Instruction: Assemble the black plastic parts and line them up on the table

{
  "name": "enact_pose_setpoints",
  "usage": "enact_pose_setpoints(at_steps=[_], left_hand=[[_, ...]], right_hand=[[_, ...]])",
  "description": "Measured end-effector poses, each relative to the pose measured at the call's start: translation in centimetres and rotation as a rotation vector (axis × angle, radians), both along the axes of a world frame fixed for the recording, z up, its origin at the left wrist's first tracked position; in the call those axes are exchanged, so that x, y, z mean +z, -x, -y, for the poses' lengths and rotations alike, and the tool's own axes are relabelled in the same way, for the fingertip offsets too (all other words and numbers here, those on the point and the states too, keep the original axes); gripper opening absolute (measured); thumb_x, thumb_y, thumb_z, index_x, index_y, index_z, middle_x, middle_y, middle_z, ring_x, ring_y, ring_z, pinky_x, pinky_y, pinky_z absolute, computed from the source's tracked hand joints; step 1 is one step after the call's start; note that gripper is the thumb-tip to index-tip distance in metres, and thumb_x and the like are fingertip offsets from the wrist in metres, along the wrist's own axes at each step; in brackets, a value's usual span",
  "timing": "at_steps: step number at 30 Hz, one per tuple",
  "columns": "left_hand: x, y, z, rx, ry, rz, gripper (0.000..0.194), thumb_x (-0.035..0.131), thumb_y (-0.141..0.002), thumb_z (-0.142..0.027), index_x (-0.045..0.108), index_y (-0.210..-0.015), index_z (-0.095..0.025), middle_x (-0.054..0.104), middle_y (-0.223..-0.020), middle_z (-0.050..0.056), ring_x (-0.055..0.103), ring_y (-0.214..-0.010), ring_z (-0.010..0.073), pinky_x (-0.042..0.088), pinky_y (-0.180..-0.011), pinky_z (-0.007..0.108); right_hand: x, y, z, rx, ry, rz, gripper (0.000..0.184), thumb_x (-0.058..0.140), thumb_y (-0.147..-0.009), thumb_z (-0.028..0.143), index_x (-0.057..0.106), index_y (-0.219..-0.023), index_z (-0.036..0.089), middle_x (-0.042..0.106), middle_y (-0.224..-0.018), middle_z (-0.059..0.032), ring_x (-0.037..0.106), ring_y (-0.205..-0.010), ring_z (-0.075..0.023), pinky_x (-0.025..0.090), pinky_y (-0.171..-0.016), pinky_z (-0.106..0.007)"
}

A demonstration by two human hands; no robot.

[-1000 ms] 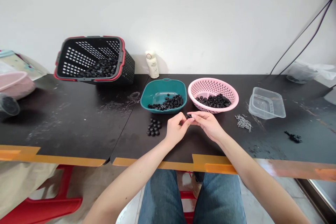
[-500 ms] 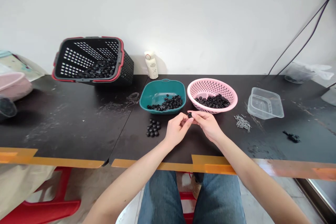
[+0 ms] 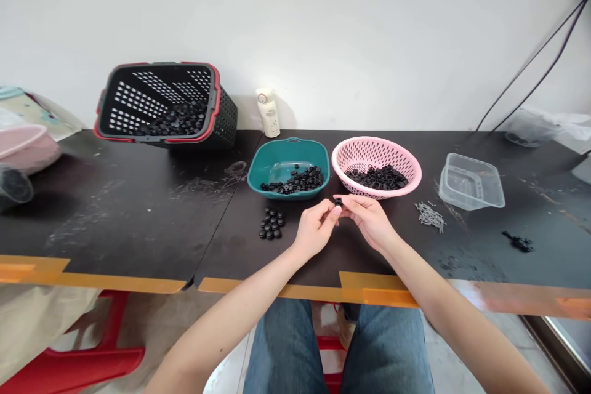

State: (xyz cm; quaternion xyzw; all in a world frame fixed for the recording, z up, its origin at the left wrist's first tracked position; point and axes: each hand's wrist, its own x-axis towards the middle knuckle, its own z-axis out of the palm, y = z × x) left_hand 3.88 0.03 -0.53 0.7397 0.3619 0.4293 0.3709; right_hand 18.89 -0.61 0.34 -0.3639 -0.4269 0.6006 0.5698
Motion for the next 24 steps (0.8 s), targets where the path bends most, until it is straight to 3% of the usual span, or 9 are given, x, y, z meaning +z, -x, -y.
enact_pose_setpoints(at_steps=[4,8,11,13,16,24], left_hand=[[-0.16,-0.07,0.12,0.078,-0.076,-0.007,0.029,0.045,-0.091,-0.038,0.046,-0.072,-0.017,0.050,-0.065,-0.002,0.047,-0.059,0.0093,0.040,-0.058,0.021],[-0.33,-0.17,0.02,0.157,-0.102,0.096,0.024,0.055,-0.086,-0.037,0.048,-0.098,-0.018,0.054,-0.087,0.002,0.054,-0.076,0.0121,0.048,-0.070,0.024],[-0.11,-0.19,-0.13,0.046,-0.100,0.153,0.037,0.054,-0.088,-0.034,0.046,-0.120,-0.019,0.055,-0.115,0.010,0.057,-0.100,0.0174,0.050,-0.087,0.032],[0.06,-0.19,-0.24,-0.049,-0.086,0.141,0.035,0.050,-0.090,-0.032,0.050,-0.122,-0.020,0.055,-0.123,0.011,0.056,-0.108,0.0193,0.048,-0.093,0.034],[0.09,-0.16,-0.43,-0.101,-0.041,0.132,0.032,0.052,-0.089,-0.032,0.059,-0.118,-0.019,0.062,-0.118,0.009,0.061,-0.103,0.0196,0.051,-0.091,0.034],[-0.29,-0.07,-0.76,-0.071,-0.008,0.156,0.033,0.058,-0.085,-0.035,0.066,-0.111,-0.016,0.070,-0.106,0.007,0.067,-0.089,0.0194,0.055,-0.080,0.031]], right_hand=[[-0.03,0.05,0.13,-0.016,-0.015,0.031,0.022,0.071,-0.075,0.035,0.075,-0.091,0.021,0.070,-0.080,-0.0030,0.063,-0.071,-0.0151,0.052,-0.077,-0.036],[0.07,0.21,0.39,-0.013,-0.023,0.018,0.019,0.071,-0.076,0.034,0.075,-0.091,0.022,0.069,-0.078,-0.0026,0.061,-0.072,-0.0142,0.051,-0.076,-0.033],[0.20,0.29,0.56,0.003,-0.014,0.007,0.017,0.071,-0.076,0.034,0.075,-0.087,0.022,0.068,-0.076,-0.0028,0.059,-0.070,-0.0140,0.050,-0.074,-0.032],[0.29,0.23,0.61,0.017,-0.013,-0.005,0.017,0.070,-0.076,0.034,0.075,-0.087,0.022,0.069,-0.078,-0.0032,0.059,-0.071,-0.0141,0.050,-0.074,-0.032],[0.43,-0.07,0.57,0.041,-0.015,-0.012,0.016,0.070,-0.077,0.034,0.075,-0.087,0.023,0.069,-0.082,-0.0033,0.059,-0.073,-0.0141,0.049,-0.074,-0.031],[0.61,-0.68,0.36,0.094,0.008,0.025,0.018,0.069,-0.076,0.035,0.075,-0.085,0.021,0.069,-0.082,-0.0041,0.061,-0.073,-0.0146,0.050,-0.074,-0.032]])
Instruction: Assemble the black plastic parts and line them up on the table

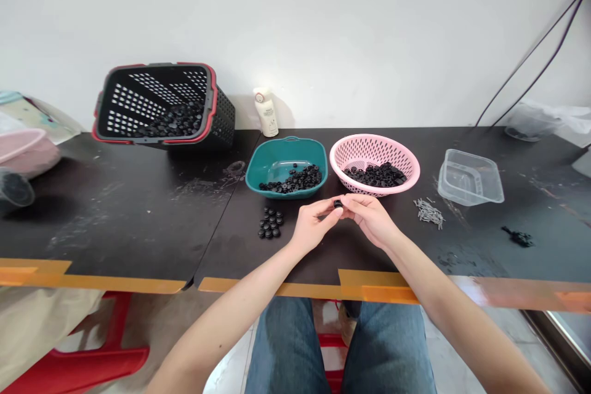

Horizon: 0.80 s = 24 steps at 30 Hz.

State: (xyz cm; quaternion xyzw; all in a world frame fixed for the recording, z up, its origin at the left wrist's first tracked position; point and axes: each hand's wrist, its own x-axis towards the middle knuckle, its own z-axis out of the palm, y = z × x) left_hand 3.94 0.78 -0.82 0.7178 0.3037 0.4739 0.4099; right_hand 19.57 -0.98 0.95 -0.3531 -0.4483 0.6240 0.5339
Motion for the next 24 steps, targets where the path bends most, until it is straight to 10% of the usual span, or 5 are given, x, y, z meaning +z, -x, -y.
enact_pose_setpoints(at_steps=[16,24], left_hand=[[-0.4,0.7,-0.4,0.060,-0.082,-0.121,0.031,0.049,-0.090,-0.036,0.064,-0.109,-0.015,0.069,-0.097,0.008,0.064,-0.085,0.0183,0.051,-0.077,0.029],[-0.7,0.5,-0.7,0.108,-0.151,-0.202,0.027,0.054,-0.085,-0.036,0.063,-0.075,-0.013,0.060,-0.062,0.000,0.052,-0.055,0.0096,0.040,-0.055,0.020]], right_hand=[[-0.7,0.2,-0.2,-0.105,-0.316,0.400,0.035,0.073,-0.072,0.036,0.069,-0.107,0.031,0.054,-0.095,-0.0033,0.052,-0.084,-0.0168,0.048,-0.078,-0.034],[-1.0,0.1,-0.4,-0.107,-0.443,0.526,0.048,0.065,-0.079,0.042,0.057,-0.124,0.032,0.049,-0.120,-0.0074,0.050,-0.107,-0.0227,0.045,-0.089,-0.038]])
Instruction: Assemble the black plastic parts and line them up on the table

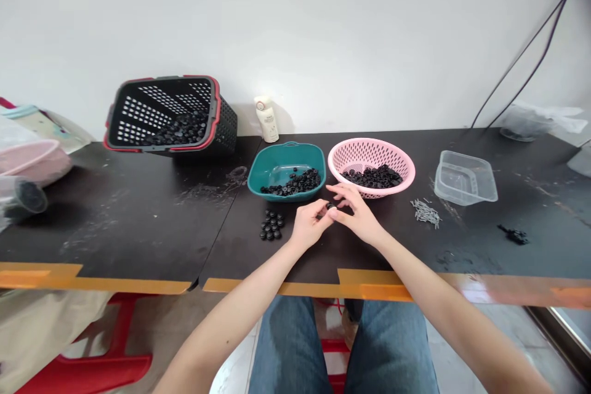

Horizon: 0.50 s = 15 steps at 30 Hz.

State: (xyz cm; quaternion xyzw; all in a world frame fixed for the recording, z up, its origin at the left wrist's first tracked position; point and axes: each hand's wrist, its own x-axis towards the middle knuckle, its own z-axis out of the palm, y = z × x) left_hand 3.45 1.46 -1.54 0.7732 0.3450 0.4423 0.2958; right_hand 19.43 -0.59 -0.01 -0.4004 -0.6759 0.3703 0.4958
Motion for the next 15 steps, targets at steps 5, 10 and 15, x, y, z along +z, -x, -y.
enact_pose_setpoints(at_steps=[5,10,15], left_hand=[[-0.4,-0.4,0.5,-0.027,-0.036,-0.038,0.018,0.056,-0.082,-0.028,0.068,-0.083,-0.015,0.066,-0.068,0.001,0.056,-0.057,0.0108,0.043,-0.057,0.020],[-0.5,-0.4,1.1,0.003,-0.021,-0.029,0.018,0.057,-0.080,-0.023,0.069,-0.092,-0.017,0.069,-0.071,0.002,0.062,-0.063,0.0128,0.048,-0.060,0.021],[-1.0,-0.2,1.5,0.060,-0.115,-0.065,0.017,0.057,-0.080,-0.027,0.069,-0.088,-0.017,0.069,-0.072,0.002,0.061,-0.060,0.0125,0.048,-0.060,0.022]], right_hand=[[-0.4,0.8,0.1,0.272,0.204,-0.089,0.042,0.053,-0.085,0.050,0.063,-0.114,0.022,0.066,-0.102,-0.0070,0.060,-0.092,-0.0208,0.047,-0.084,-0.035],[-1.1,1.4,0.2,0.230,0.238,-0.155,0.038,0.056,-0.082,0.050,0.068,-0.102,0.019,0.069,-0.090,-0.0055,0.062,-0.082,-0.0201,0.049,-0.076,-0.034],[-1.5,1.6,0.6,0.217,0.236,-0.181,0.038,0.059,-0.081,0.049,0.069,-0.103,0.020,0.071,-0.091,-0.0059,0.064,-0.086,-0.0226,0.051,-0.079,-0.037]])
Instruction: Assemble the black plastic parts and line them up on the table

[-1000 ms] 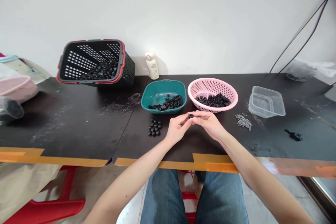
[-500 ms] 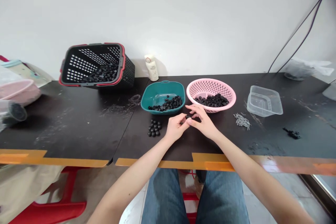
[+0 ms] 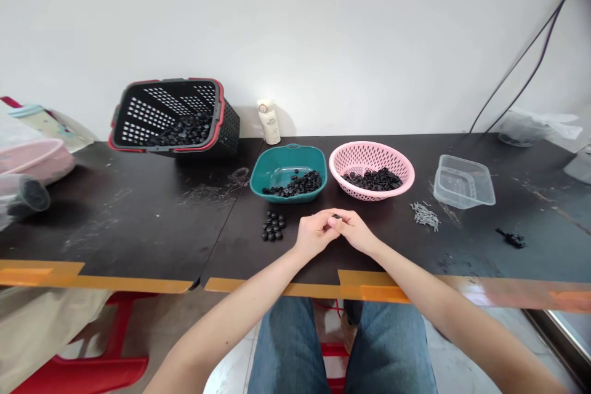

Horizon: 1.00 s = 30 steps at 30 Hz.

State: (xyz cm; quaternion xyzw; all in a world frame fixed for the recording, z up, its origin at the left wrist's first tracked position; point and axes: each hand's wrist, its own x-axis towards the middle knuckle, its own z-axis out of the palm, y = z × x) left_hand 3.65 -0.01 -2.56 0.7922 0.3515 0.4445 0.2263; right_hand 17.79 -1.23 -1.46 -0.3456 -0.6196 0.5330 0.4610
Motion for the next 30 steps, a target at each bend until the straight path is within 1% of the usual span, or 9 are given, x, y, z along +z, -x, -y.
enact_pose_setpoints(at_steps=[6,9,12,14,16,19,22,25,30], left_hand=[[-0.5,-0.2,-0.6,0.017,-0.078,-0.007,0.030,0.051,-0.085,-0.038,0.060,-0.067,-0.016,0.059,-0.057,0.000,0.052,-0.052,0.0112,0.042,-0.054,0.023],[-0.2,-0.5,-0.8,-0.002,0.023,0.056,0.032,0.045,-0.089,-0.039,0.058,-0.072,-0.015,0.057,-0.058,0.000,0.049,-0.051,0.0106,0.041,-0.053,0.023],[0.4,-0.3,-0.6,-0.011,0.181,0.045,0.033,0.036,-0.093,-0.038,0.059,-0.086,-0.015,0.057,-0.061,-0.001,0.050,-0.050,0.0104,0.041,-0.052,0.022],[1.1,0.1,-0.4,0.023,0.233,-0.051,0.037,0.028,-0.096,-0.034,0.059,-0.085,-0.016,0.058,-0.063,-0.001,0.054,-0.053,0.0117,0.042,-0.055,0.022],[1.7,0.7,-0.1,0.106,0.229,-0.228,0.038,0.027,-0.096,-0.030,0.060,-0.083,-0.017,0.063,-0.069,0.002,0.059,-0.061,0.0146,0.043,-0.059,0.024],[2.3,1.7,0.5,0.248,0.191,-0.541,0.033,0.032,-0.094,-0.032,0.061,-0.090,-0.016,0.068,-0.082,0.007,0.064,-0.070,0.0203,0.044,-0.062,0.028],[2.1,2.8,1.3,0.329,0.116,-0.786,0.035,0.035,-0.093,-0.032,0.063,-0.087,-0.014,0.068,-0.081,0.011,0.065,-0.070,0.0239,0.045,-0.062,0.031],[1.6,3.6,2.0,0.383,0.019,-0.929,0.035,0.038,-0.090,-0.029,0.066,-0.079,-0.011,0.068,-0.076,0.013,0.065,-0.071,0.0244,0.044,-0.063,0.031],[1.9,5.2,2.0,0.475,-0.079,-1.033,0.037,0.037,-0.088,-0.024,0.067,-0.073,-0.008,0.066,-0.074,0.015,0.063,-0.070,0.0242,0.040,-0.064,0.033]], right_hand=[[0.7,0.0,0.3,0.002,-0.087,0.003,0.041,0.055,-0.084,0.049,0.065,-0.114,0.023,0.068,-0.111,-0.0077,0.062,-0.103,-0.0247,0.046,-0.093,-0.040],[0.9,-0.1,0.2,-0.096,-0.129,-0.017,0.040,0.051,-0.087,0.048,0.062,-0.118,0.025,0.064,-0.118,-0.0080,0.060,-0.106,-0.0245,0.047,-0.094,-0.042],[1.0,-0.5,0.0,-0.238,-0.223,0.042,0.031,0.055,-0.086,0.044,0.067,-0.109,0.027,0.064,-0.120,-0.0068,0.059,-0.109,-0.0245,0.045,-0.096,-0.043],[1.0,-0.7,-0.1,-0.273,-0.297,0.095,0.025,0.057,-0.085,0.041,0.072,-0.099,0.027,0.065,-0.118,-0.0067,0.058,-0.110,-0.0245,0.043,-0.099,-0.043],[0.9,-0.8,-0.3,-0.250,-0.333,0.142,0.023,0.057,-0.085,0.040,0.074,-0.094,0.026,0.066,-0.114,-0.0065,0.060,-0.108,-0.0240,0.043,-0.099,-0.043],[0.4,-0.6,-0.5,-0.175,-0.319,0.209,0.021,0.059,-0.084,0.038,0.074,-0.095,0.027,0.068,-0.107,-0.0063,0.062,-0.100,-0.0230,0.046,-0.094,-0.043],[-0.3,-0.1,-0.4,-0.053,-0.292,0.293,0.023,0.059,-0.084,0.036,0.072,-0.099,0.026,0.069,-0.100,-0.0069,0.064,-0.090,-0.0209,0.051,-0.084,-0.039],[-0.7,0.1,-0.3,0.001,-0.309,0.394,0.024,0.060,-0.083,0.032,0.071,-0.102,0.024,0.069,-0.097,-0.0068,0.064,-0.084,-0.0190,0.051,-0.074,-0.034],[-0.2,-0.1,-0.1,-0.096,-0.357,0.443,0.019,0.056,-0.085,0.029,0.072,-0.094,0.022,0.071,-0.094,-0.0060,0.063,-0.085,-0.0188,0.048,-0.071,-0.031]])
